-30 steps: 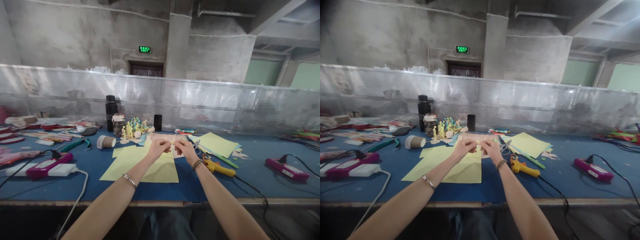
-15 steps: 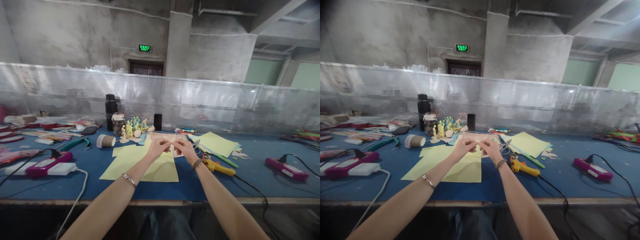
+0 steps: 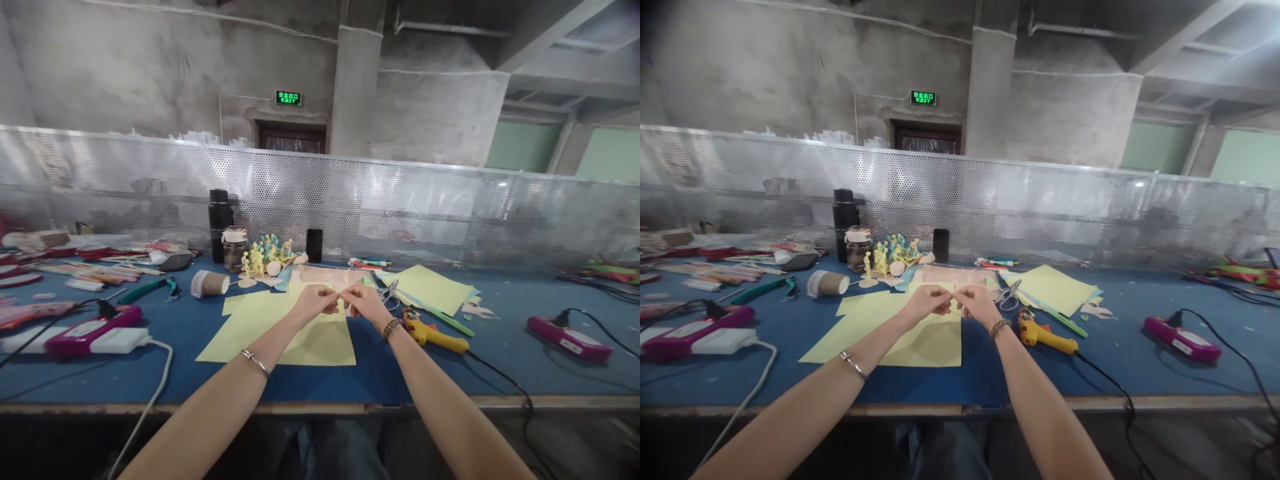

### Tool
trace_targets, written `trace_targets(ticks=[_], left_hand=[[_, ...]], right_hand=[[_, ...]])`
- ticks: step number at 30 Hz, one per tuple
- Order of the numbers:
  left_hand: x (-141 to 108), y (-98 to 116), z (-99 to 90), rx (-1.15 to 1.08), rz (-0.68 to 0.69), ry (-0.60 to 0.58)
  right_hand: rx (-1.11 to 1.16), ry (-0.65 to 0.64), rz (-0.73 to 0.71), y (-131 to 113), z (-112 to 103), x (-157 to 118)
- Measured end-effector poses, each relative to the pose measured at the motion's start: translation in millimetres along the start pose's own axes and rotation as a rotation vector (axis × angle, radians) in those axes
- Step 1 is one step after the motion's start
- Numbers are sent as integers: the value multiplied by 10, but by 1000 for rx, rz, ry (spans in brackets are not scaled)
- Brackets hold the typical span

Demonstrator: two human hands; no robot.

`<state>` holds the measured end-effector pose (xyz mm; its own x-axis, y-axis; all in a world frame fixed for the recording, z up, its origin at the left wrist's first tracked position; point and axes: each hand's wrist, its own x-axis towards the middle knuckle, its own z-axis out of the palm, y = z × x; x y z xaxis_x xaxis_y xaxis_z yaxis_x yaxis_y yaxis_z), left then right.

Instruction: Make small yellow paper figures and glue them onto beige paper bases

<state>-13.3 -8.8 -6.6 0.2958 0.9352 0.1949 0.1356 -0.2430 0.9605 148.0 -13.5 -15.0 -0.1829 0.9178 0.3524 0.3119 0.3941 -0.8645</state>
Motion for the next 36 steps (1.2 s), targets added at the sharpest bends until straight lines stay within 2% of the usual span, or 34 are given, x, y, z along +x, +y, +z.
trace_targets(ticks=[12,22,36], left_hand=[[-28,70,20,-102,7,8],[-24,79,1,-122,40,35],[-13,63,-8,-127,78,34]], right_hand=[[82,70,-13,-20,-26,-4],[174,53,10,-73,-19,-14],[107,50,-34,-77,-27,-23]])
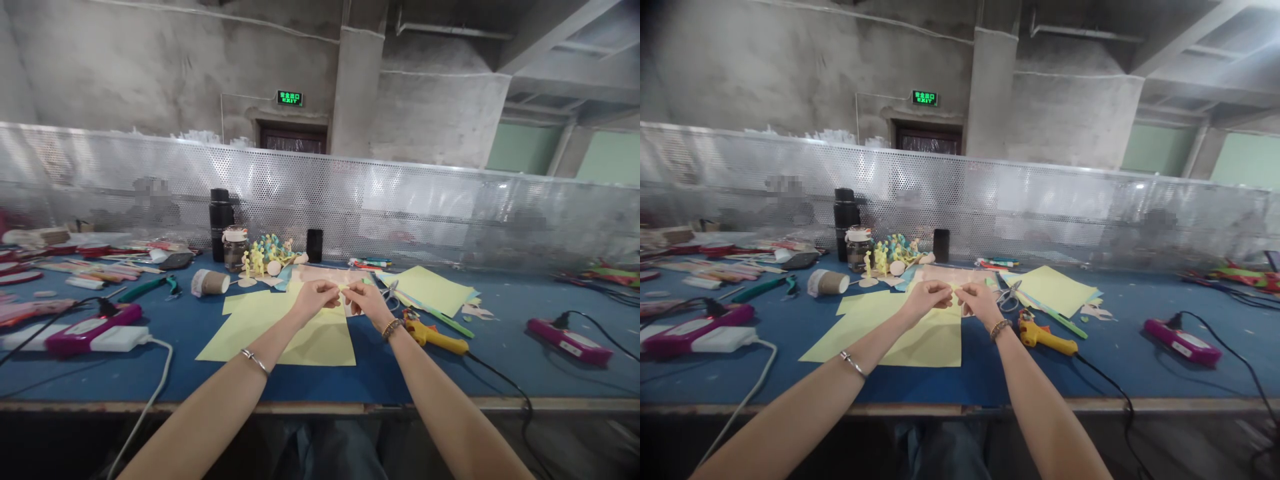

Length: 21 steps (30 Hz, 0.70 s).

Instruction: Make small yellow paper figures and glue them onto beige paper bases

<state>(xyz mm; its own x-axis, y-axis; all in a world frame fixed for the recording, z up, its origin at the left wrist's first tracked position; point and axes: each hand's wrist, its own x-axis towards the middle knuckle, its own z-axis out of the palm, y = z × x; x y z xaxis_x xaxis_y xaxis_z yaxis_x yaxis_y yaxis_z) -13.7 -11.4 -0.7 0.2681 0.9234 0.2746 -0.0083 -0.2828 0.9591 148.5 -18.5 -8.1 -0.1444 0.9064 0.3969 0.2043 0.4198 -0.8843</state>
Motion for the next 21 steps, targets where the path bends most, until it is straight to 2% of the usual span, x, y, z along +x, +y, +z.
trace_targets(ticks=[13,21], left_hand=[[6,15,7,-50,-45,-5],[-10,29,5,10,-6,9]], right_hand=[[-6,8,2,6,0,-5],[18,-6,11,-2,12,-6]])
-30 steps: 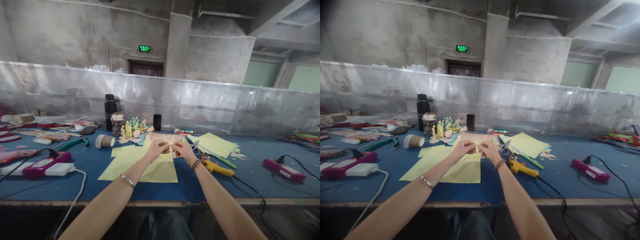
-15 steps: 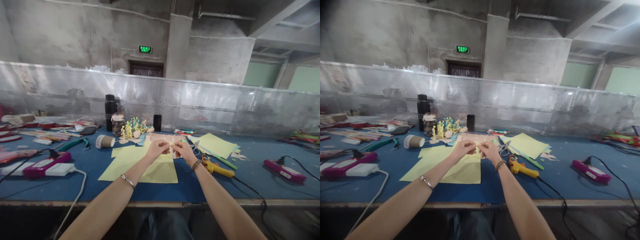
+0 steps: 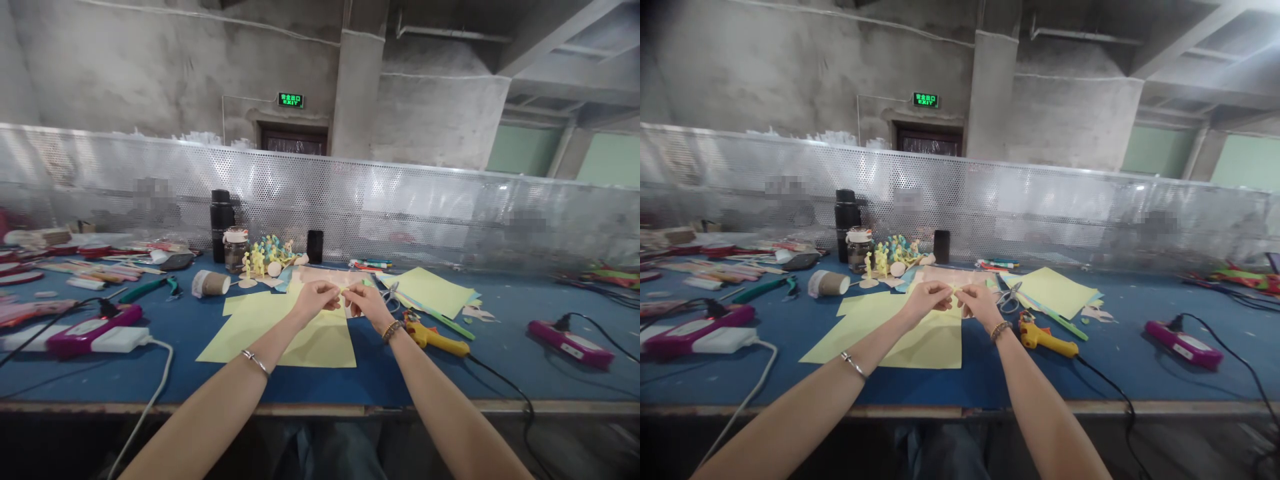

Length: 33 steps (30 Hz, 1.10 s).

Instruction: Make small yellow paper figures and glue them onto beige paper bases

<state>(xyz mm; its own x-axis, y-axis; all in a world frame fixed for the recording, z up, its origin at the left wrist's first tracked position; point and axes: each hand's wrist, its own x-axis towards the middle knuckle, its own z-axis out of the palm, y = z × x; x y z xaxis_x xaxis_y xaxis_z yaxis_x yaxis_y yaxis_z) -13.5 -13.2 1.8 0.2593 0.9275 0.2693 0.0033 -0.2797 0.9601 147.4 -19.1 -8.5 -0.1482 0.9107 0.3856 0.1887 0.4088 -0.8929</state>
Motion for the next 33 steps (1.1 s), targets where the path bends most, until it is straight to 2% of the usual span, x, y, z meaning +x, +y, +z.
trace_targets(ticks=[15,22,33], left_hand=[[-16,17,6,40,25,-24],[-21,23,5,23,25,-33],[-27,49,29,-39,-15,-14]], right_hand=[[76,32,4,27,-5,17],[14,-5,-25,20,-7,9],[-1,23,-43,45,-9,24]])
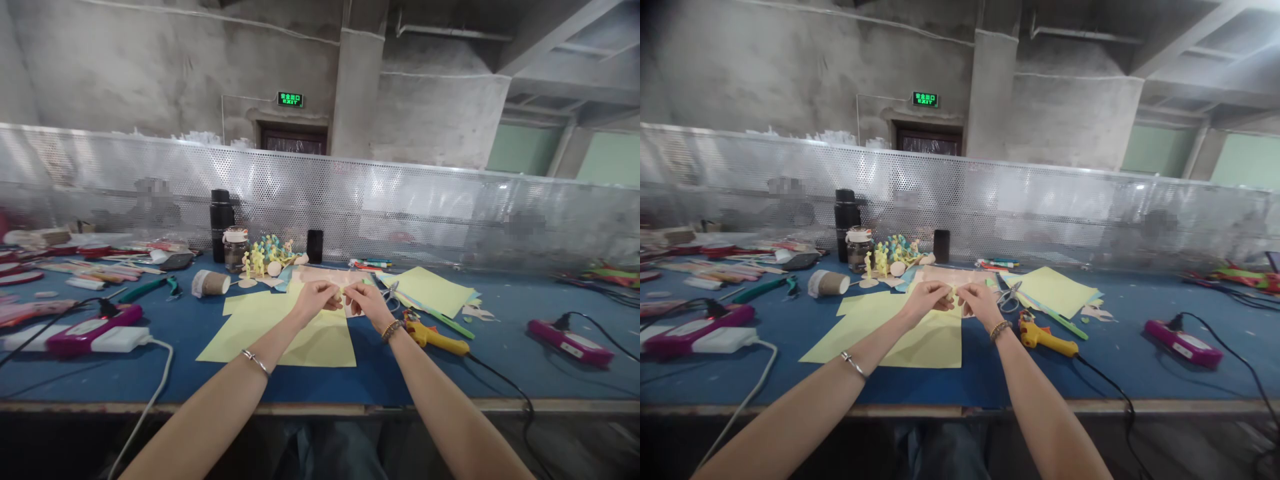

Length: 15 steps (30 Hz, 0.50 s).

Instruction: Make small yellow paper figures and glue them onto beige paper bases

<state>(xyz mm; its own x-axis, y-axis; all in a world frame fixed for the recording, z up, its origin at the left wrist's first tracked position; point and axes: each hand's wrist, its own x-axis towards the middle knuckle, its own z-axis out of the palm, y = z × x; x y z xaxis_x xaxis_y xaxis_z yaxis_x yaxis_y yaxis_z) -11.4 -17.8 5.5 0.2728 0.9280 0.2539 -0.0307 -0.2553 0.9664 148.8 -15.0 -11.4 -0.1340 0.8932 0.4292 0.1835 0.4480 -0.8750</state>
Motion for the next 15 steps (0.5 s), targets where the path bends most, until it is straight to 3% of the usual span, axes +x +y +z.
trace_targets(ticks=[6,12,15], left_hand=[[13,-44,-10,90,77,11],[-9,-77,-8,440,369,106],[-14,-73,-5,530,442,177]], right_hand=[[8,3,-12,-6,6,-4],[22,-7,-7,-27,11,-12],[35,2,-8,-33,9,-12]])
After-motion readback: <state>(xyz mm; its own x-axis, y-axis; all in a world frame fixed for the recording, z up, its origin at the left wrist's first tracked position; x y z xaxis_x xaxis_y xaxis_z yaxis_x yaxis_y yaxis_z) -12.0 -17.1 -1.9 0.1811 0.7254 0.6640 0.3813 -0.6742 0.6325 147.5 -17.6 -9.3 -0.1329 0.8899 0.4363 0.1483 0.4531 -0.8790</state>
